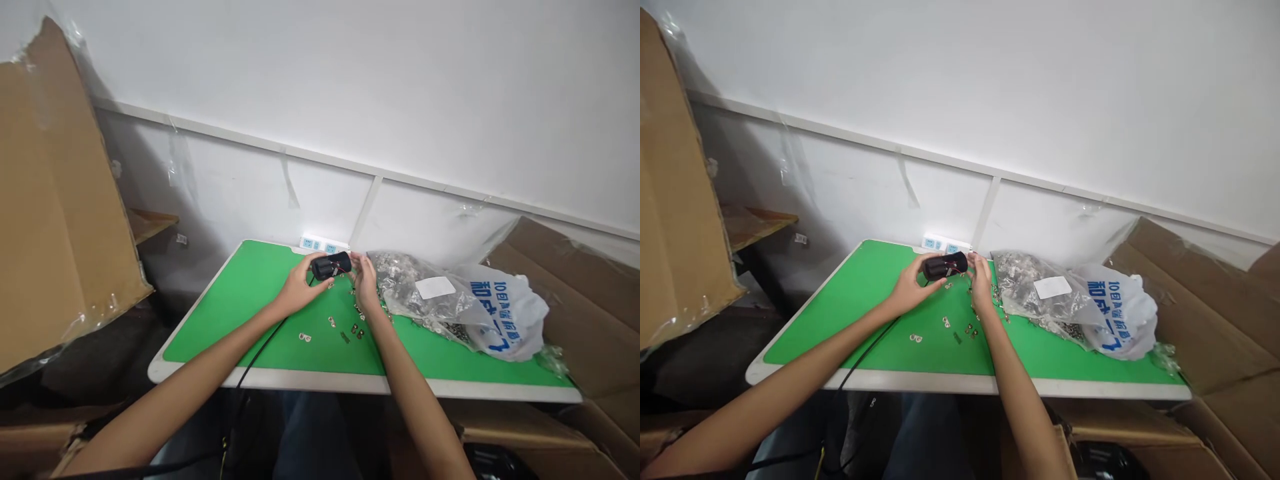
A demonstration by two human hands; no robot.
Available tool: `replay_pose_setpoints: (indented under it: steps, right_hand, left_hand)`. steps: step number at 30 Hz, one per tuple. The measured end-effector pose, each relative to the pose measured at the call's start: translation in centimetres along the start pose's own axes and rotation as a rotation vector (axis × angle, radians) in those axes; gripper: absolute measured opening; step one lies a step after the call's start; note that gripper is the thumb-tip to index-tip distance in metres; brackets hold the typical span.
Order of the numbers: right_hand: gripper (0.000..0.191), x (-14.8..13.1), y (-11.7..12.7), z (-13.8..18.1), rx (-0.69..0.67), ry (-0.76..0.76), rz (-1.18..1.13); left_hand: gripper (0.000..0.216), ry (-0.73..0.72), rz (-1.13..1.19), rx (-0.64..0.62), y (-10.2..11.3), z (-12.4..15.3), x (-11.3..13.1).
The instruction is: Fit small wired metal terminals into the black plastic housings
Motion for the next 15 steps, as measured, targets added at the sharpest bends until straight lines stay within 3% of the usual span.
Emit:
replay_pose_setpoints:
  steps: [4,9,12,15]
  right_hand:
    - [0.049,0.2,1.5,-0.7,0.139,-0.082,-0.036]
    - [0.059,0.3,2.1,-1.1,0.135,-0.087,-0.084]
    - [0.058,0.5,2.0,-1.1,0.144,-0.112,-0.069]
    - [0.049,0.6,1.7,-0.7,0.166,-0.130,-0.024]
  left_hand:
    - [0.053,-0.116,-0.234,-0.047,1.0,-0.4,-0.1]
    - [0.055,-0.168,-0.371,-0.157,1.4,-0.3,-0.7]
    - [0.055,-0.197,-0.354,-0.170,1.2,-0.2,-0.8]
    - [0.047,-0.180,-0.196,-0.065,0.9,-0.3,-1.0]
Point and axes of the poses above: each hand's wrist, its own z-axis away from the middle knuckle, its own y-axis out of the back of the hand, x = y × z, the point moved 2 cm from there along -z, towards the middle knuckle, and after that the axes turned 11 degrees about -y, right-handed, at the moved point
